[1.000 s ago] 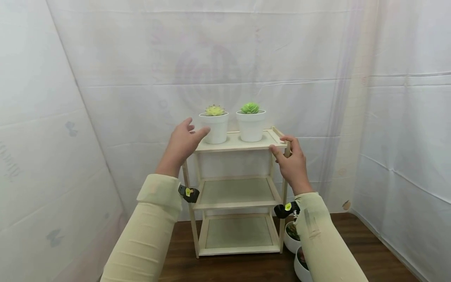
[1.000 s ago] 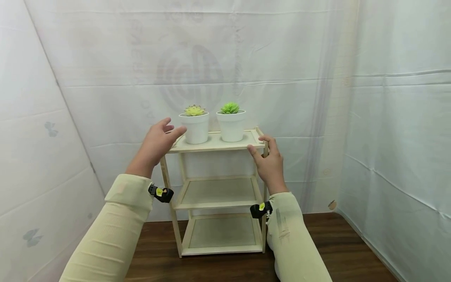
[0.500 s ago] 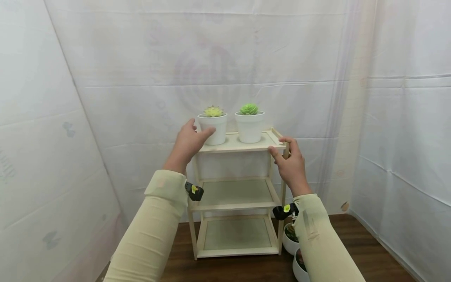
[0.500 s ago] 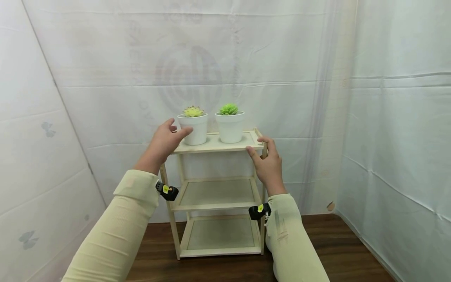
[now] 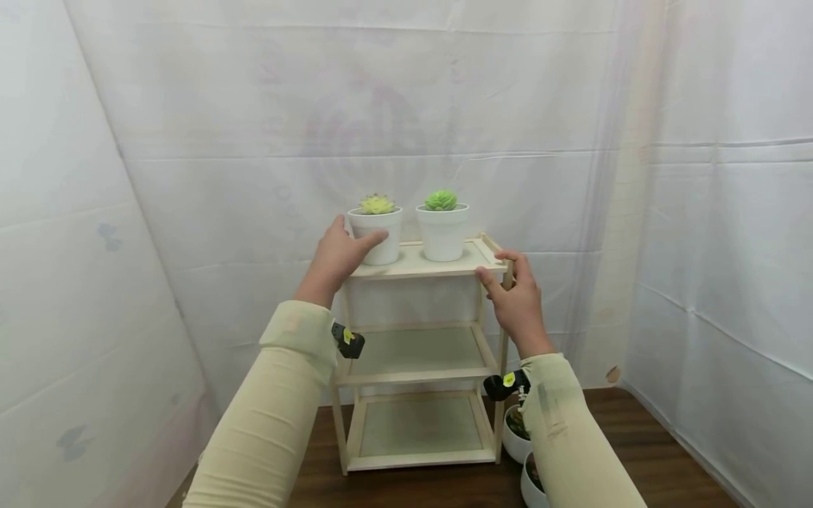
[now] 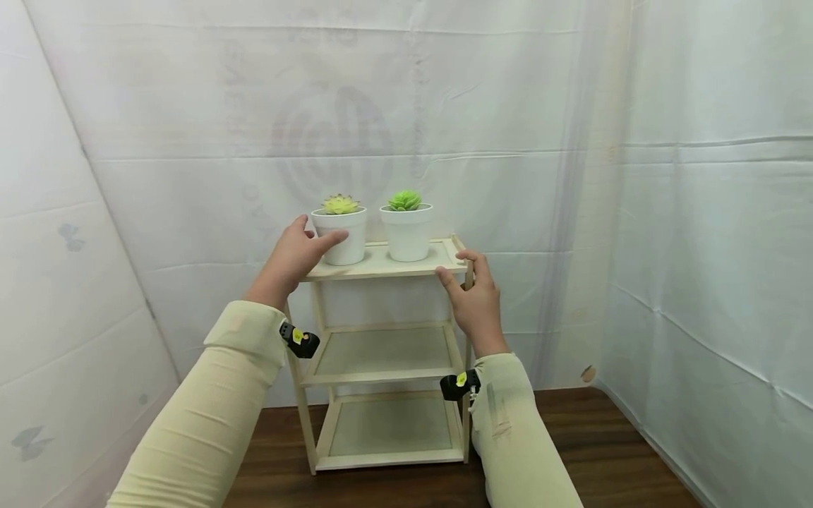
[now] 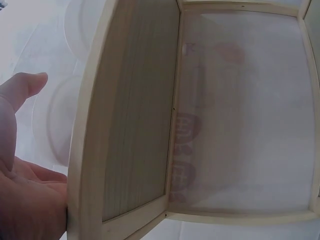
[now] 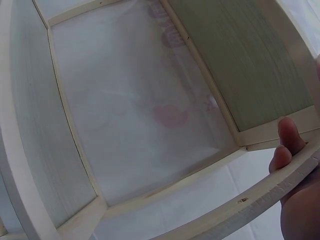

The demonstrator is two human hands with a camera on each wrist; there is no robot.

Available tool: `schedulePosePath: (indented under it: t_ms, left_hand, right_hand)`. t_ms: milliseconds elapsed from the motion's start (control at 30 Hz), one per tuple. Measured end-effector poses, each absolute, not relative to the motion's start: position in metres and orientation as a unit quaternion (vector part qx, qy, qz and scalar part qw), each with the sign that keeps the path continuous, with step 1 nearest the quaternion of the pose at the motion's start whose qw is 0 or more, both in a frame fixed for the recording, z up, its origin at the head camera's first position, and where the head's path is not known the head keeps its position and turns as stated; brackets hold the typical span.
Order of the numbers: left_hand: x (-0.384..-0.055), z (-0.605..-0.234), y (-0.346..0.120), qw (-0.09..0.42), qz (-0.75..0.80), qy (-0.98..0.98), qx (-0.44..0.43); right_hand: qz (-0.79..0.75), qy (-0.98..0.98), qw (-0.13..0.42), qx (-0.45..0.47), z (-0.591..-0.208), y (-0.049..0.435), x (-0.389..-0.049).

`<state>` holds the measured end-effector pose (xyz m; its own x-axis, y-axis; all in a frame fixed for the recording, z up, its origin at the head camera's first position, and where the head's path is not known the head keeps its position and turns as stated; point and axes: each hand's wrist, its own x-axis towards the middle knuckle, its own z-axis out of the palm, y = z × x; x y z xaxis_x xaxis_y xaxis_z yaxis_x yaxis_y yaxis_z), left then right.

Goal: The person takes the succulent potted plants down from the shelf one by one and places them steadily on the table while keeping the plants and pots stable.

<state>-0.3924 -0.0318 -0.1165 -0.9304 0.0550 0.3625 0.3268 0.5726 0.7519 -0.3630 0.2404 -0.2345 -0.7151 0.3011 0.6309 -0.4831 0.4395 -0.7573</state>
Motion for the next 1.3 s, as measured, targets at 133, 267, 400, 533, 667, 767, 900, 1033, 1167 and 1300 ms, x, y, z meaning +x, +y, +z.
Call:
schedulePosePath:
  t_ms: [133, 267, 400, 533, 667, 767, 900, 1033, 1167, 1300]
  left_hand:
    - [-0.3928, -0.1138, -0.0317, 0.141, -0.449, -0.876, -0.108]
    - [-0.3917, -0.1105, -0.0298, 0.139, -0.451, -0.875, -0.110]
    - [-0.3929, -0.1084, -0.0283, 0.141, -0.456, -0.872, -0.107]
    - [-0.3947, -0.1084, -0.0294, 0.139, -0.466, -0.867, -0.109]
    - [-0.3942, -0.1090, -0.0306, 0.138, -0.474, -0.862, -0.117]
    - [-0.3947, -0.1099, -0.0307, 0.137, -0.480, -0.858, -0.121]
    - [-0.3958, -0.1102, -0.0306, 0.135, -0.483, -0.857, -0.121]
    - [-0.3983, -0.1089, -0.0308, 0.129, -0.476, -0.863, -0.113]
    - [-0.3990, -0.1072, -0.0309, 0.119, -0.470, -0.868, -0.107]
    - [-0.3995, -0.1073, -0.0312, 0.115, -0.471, -0.868, -0.104]
  right_hand:
    - [0.527, -0.761, 0.374, 0.061, -0.2338, 0.2397, -0.3625]
    - [0.526, -0.762, 0.374, 0.060, -0.2345, 0.2391, -0.3627]
    - [0.526, -0.763, 0.371, 0.063, -0.2352, 0.2388, -0.3625]
    - [0.526, -0.763, 0.368, 0.072, -0.2350, 0.2376, -0.3609]
    - [0.524, -0.763, 0.371, 0.075, -0.2352, 0.2369, -0.3596]
    - [0.523, -0.764, 0.371, 0.075, -0.2353, 0.2369, -0.3587]
    - [0.525, -0.764, 0.367, 0.075, -0.2346, 0.2373, -0.3575]
    - [0.529, -0.763, 0.365, 0.076, -0.2335, 0.2376, -0.3569]
    - [0.533, -0.760, 0.364, 0.078, -0.2329, 0.2376, -0.3568]
    - [0.531, -0.762, 0.363, 0.076, -0.2329, 0.2375, -0.3568]
